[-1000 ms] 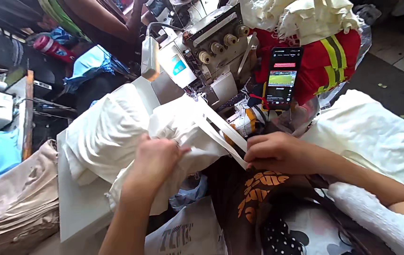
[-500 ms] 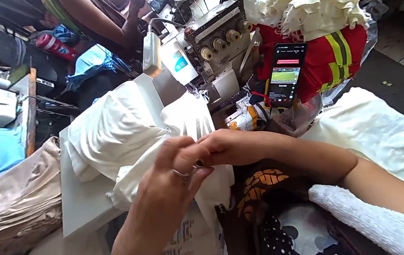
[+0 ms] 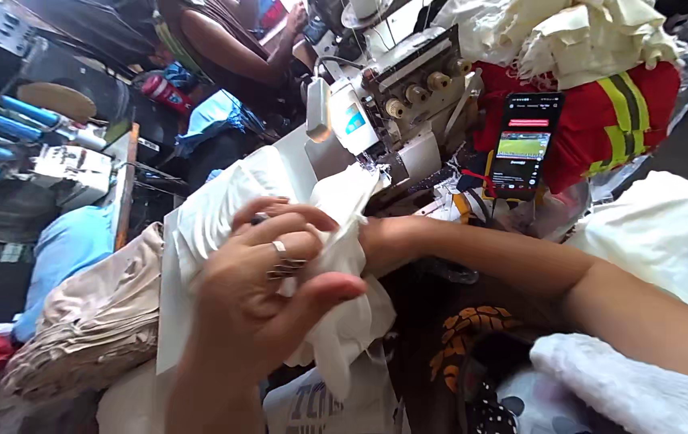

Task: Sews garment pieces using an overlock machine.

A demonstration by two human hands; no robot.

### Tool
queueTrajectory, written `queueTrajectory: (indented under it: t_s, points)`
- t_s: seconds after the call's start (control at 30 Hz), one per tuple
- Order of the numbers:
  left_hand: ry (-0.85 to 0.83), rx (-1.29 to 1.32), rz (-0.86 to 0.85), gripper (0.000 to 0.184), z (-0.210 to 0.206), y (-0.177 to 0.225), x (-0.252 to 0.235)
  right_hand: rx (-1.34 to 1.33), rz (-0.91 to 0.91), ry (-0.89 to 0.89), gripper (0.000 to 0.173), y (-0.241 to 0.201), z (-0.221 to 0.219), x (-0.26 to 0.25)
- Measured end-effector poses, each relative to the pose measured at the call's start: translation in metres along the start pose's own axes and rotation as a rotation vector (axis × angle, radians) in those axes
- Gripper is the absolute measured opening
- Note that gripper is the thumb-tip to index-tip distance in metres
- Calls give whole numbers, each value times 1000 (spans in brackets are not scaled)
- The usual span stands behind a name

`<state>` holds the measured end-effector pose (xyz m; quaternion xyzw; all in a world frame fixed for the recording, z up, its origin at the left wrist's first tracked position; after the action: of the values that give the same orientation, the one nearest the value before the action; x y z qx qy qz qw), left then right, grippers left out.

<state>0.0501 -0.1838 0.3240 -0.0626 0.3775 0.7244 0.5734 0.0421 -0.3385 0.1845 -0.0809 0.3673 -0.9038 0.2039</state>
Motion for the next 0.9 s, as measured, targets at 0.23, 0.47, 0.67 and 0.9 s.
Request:
queueTrajectory:
  t_s: [0.23,0.47,0.67,0.9]
  points:
    - [6,-164,62,46,31,-29,20,-46,97,50,24,-23,-1,-44]
    - [95,-21,206,36,41,-72,66,-195,233,519,13,67,18,16]
    - [17,-52,83,40,34,-66,51,-47,133,776,16,79,57,16]
    - [66,-577,217,54,35,-78,72,-151,298,736,11,91,33,3]
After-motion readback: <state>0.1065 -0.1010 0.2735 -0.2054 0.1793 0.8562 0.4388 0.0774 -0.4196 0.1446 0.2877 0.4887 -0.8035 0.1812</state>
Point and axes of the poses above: each hand's wrist, its own x-axis away from the middle knuckle, its own z-axis out of the back of the hand, y = z × x, the point moved 2 cm from there along -x, towards the middle knuckle, and after that the axes turned 7 degrees about y, right-handed, at the moved point
